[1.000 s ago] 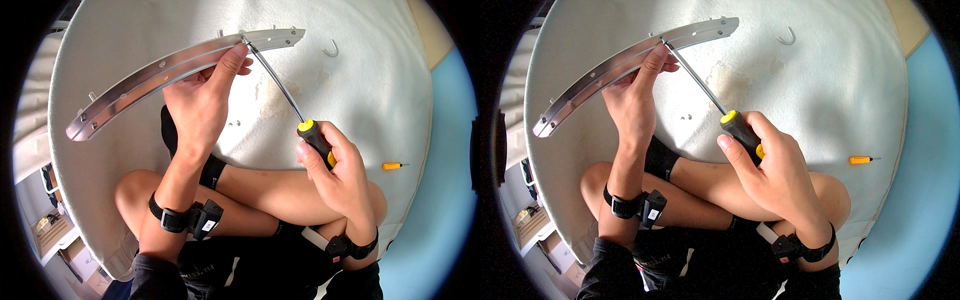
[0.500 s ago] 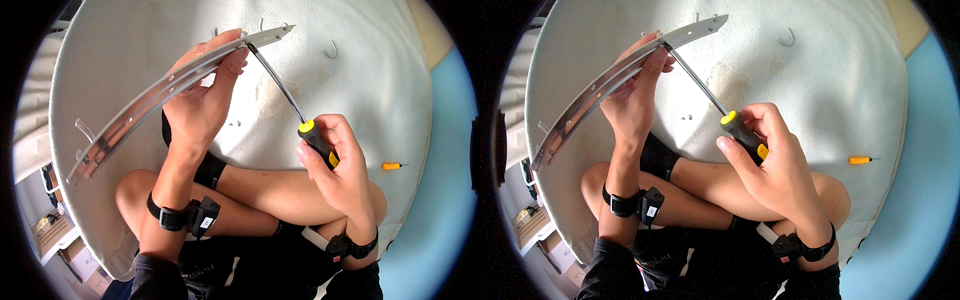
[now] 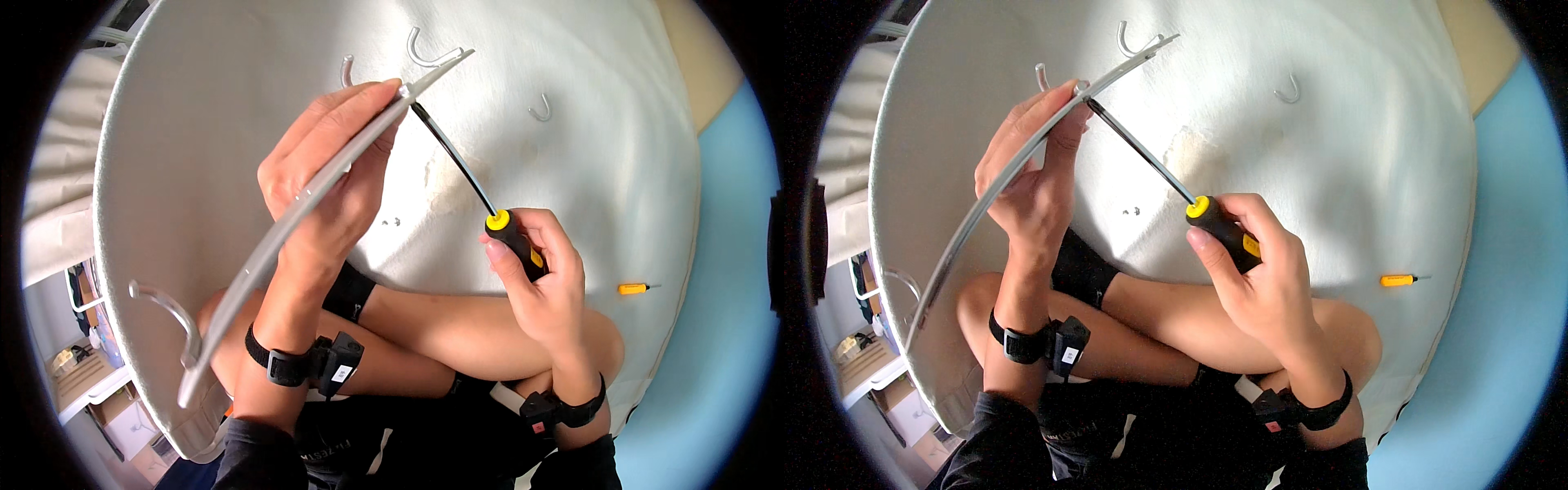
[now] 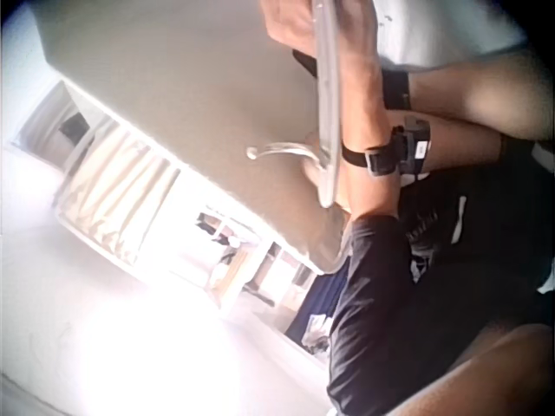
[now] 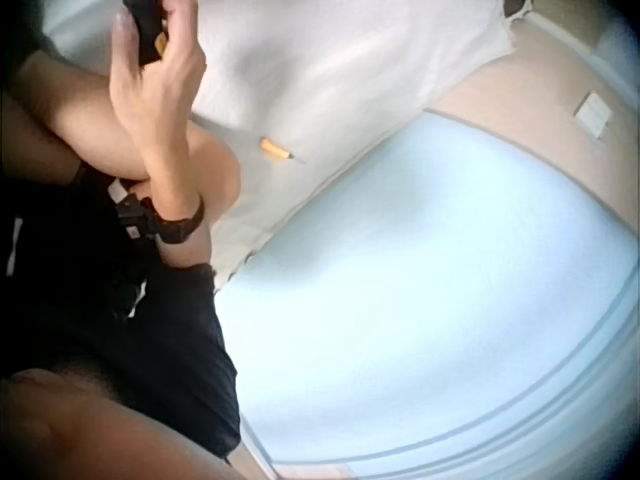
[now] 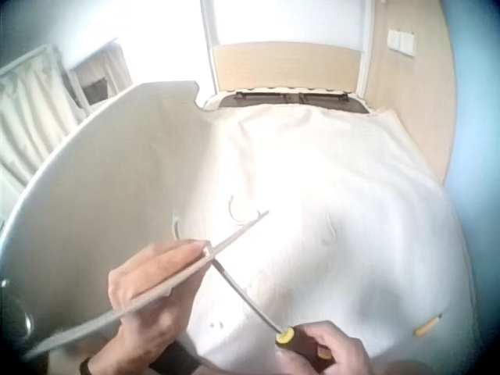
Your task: The person assembles a metal rack by inserting small hooks into holes on curved metal bars and securing them with screws using a screwdriver.
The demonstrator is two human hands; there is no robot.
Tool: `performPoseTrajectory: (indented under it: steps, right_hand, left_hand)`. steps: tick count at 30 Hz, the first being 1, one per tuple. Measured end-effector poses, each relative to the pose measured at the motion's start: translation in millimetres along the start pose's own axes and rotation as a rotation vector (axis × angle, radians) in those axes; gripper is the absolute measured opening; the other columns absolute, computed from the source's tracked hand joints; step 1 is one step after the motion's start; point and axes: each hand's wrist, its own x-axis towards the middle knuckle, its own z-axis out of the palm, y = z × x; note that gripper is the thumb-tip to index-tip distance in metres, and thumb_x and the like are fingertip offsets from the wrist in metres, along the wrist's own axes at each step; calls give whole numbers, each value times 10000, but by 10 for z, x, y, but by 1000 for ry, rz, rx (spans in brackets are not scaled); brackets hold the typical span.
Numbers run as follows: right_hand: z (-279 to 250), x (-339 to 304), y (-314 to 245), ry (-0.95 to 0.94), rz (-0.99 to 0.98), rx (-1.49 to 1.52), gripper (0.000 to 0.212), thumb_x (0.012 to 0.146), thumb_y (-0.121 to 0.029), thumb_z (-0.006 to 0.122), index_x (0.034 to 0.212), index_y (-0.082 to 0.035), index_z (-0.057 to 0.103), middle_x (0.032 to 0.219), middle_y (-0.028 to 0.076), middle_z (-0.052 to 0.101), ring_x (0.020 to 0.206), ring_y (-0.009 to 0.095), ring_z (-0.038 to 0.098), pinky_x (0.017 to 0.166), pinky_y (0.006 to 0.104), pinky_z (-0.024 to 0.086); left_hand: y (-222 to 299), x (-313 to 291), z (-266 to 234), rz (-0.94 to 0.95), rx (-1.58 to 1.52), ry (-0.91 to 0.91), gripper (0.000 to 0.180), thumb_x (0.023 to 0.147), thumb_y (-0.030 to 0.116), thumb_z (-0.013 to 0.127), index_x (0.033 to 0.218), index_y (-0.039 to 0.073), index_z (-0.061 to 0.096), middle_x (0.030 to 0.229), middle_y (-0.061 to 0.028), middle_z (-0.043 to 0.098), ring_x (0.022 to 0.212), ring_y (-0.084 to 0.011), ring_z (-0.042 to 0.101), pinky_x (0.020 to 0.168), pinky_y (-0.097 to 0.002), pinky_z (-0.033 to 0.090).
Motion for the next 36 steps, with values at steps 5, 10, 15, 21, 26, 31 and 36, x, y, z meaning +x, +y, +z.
performPoseTrajectory:
  steps: [5,10,15,21,26,31,36]
  right_hand:
    - [-54,91,-71,35,-175,-302,312,837,-214,714,1040,1,615,778,110,633,686,196,639,615,280,488]
    - [5,70,-21,153,-283,-260,291,829,-198,727,989,-3,580,813,123,661,678,201,662,590,277,508]
    - [-6,65,66,168,-349,-226,284,834,-176,724,957,5,543,818,127,663,661,212,664,572,284,515]
    - [-59,107,38,179,-274,-395,264,812,-161,735,940,-2,567,809,133,644,685,260,651,614,306,516]
    - [-18,118,14,243,-332,-392,271,761,-128,778,911,-7,588,797,116,645,648,255,641,591,303,514]
    - [-68,93,76,216,-369,-343,238,788,-127,757,914,11,610,748,100,639,584,194,620,534,277,494]
    - [-171,36,-110,-248,401,393,253,898,-190,646,958,55,622,720,67,615,516,93,539,429,222,404]
  left_hand:
    - [44,52,-81,98,122,-18,191,812,-3,688,1002,-13,695,928,-128,704,819,-191,685,720,-266,550]
    - [112,77,-157,72,133,-22,193,798,-9,697,990,-13,697,941,-140,705,844,-196,691,734,-258,556]
    - [104,62,-142,68,128,-13,194,782,-22,707,975,-19,695,922,-132,708,793,-184,688,697,-256,551]
    - [95,30,-90,38,59,-63,197,790,-45,692,986,-29,689,873,-146,702,738,-180,680,660,-258,546]
    - [4,-24,-54,-116,-73,-29,182,761,-39,688,938,4,693,827,-107,697,686,-219,672,616,-262,532]
    - [9,-58,-3,-220,-168,-43,182,774,-50,670,944,10,694,805,-110,693,685,-204,671,635,-267,528]
    - [-25,-56,-13,-153,-100,-117,199,770,-64,655,949,13,695,784,-99,689,692,-189,672,643,-262,529]
